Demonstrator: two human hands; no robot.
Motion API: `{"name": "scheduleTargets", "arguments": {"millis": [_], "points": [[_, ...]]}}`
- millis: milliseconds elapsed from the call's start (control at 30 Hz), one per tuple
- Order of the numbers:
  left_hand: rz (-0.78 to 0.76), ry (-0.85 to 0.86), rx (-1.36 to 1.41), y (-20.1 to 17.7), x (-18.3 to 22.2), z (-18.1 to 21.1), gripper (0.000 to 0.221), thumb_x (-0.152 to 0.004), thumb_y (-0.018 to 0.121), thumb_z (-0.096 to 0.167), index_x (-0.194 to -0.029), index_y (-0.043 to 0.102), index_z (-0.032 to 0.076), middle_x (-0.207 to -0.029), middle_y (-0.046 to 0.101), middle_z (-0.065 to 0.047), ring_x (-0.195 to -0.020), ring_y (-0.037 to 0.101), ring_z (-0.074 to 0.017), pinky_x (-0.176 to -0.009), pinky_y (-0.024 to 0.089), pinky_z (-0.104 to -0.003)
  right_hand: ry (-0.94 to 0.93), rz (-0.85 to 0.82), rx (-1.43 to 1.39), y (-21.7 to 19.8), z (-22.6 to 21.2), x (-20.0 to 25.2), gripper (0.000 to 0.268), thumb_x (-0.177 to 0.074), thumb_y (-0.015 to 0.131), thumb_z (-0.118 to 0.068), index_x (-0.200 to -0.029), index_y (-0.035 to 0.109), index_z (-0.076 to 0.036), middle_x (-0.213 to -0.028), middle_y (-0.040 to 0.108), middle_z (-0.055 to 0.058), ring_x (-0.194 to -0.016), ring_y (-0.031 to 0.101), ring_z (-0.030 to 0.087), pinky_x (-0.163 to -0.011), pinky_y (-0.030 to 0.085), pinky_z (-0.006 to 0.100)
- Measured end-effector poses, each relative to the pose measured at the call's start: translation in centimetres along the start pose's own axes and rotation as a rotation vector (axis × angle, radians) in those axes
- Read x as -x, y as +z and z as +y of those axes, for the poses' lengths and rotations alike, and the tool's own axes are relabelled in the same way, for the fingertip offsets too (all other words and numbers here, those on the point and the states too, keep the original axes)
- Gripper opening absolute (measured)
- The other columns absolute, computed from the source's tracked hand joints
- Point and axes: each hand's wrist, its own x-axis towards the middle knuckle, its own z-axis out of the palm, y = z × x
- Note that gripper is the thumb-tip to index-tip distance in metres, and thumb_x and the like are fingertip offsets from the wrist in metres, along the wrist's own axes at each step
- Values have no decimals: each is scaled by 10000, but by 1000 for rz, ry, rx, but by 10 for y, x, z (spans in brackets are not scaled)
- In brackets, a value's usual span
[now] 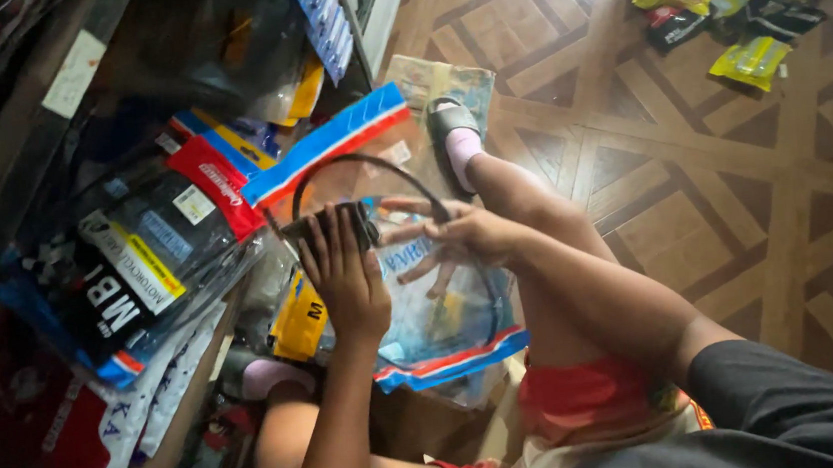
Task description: Cleaning and wiping packaged motorcycle cables with a cloth.
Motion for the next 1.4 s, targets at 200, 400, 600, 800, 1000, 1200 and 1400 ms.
{"name": "scheduleTargets", "arguments": {"millis": [200,400,600,800,1000,1200,1400], "points": [[-3,205,24,-5,5,40,460,-1049,551,300,-1474,485,138,-1589,423,-143,-1559,288,-398,-1261,226,-637,12,66,110,-17,15,5,925,-935,720,-335,-1654,179,-117,-1660,339,110,-1222,610,465,-818,630,568],[78,146,12,-14,7,31,443,-992,611,266,-1418,627,144,-1553,504,-147,-1488,379,-411,-1211,261,-657,-107,162,41,1,-13,-5,901,-1008,729,-315,-1733,215,-171,-1647,440,232,-1209,625,359,-844,587,426],[77,-829,782,-16,29,-72,575,-895,775,279,-1363,548,33,-1250,653,-186,-1138,617,-298,-1025,495,-411,-189,379,71,-20,-2,-35,722,-896,661,-347,-1531,344,-215,-1394,620,123,-1007,742,333,-734,621,456],[-64,-797,1267,-88,47,-107,519,-858,827,168,-1315,649,-2,-1133,698,-32,-1016,647,-137,-960,498,-298,-35,655,-63,-20,19,-71,260,-963,649,-236,-1105,671,-20,-958,751,120,-828,736,246,-807,626,380],[-196,-853,1136,-110,73,-120,553,-858,860,158,-1311,644,-75,-1139,698,-73,-1026,630,-200,-959,510,-361,-78,597,218,-32,29,-83,201,-987,711,-193,-1078,647,-25,-907,691,40,-753,672,146,-696,565,304],[-679,-642,1082,-84,96,-122,529,-873,820,155,-1351,633,24,-1284,700,-20,-1158,638,-116,-1020,463,-285,151,604,554,-54,25,-80,171,-964,742,-72,-1098,648,-24,-868,643,22,-637,607,130,-523,499,289],[-545,-1158,1241,-17,150,-159,339,-838,844,91,-1108,722,-75,-1015,769,-145,-840,737,-246,-772,619,-401,392,464,725,-92,61,-83,288,-883,723,-53,-1162,661,-19,-894,695,76,-650,661,172,-483,499,296]]}}
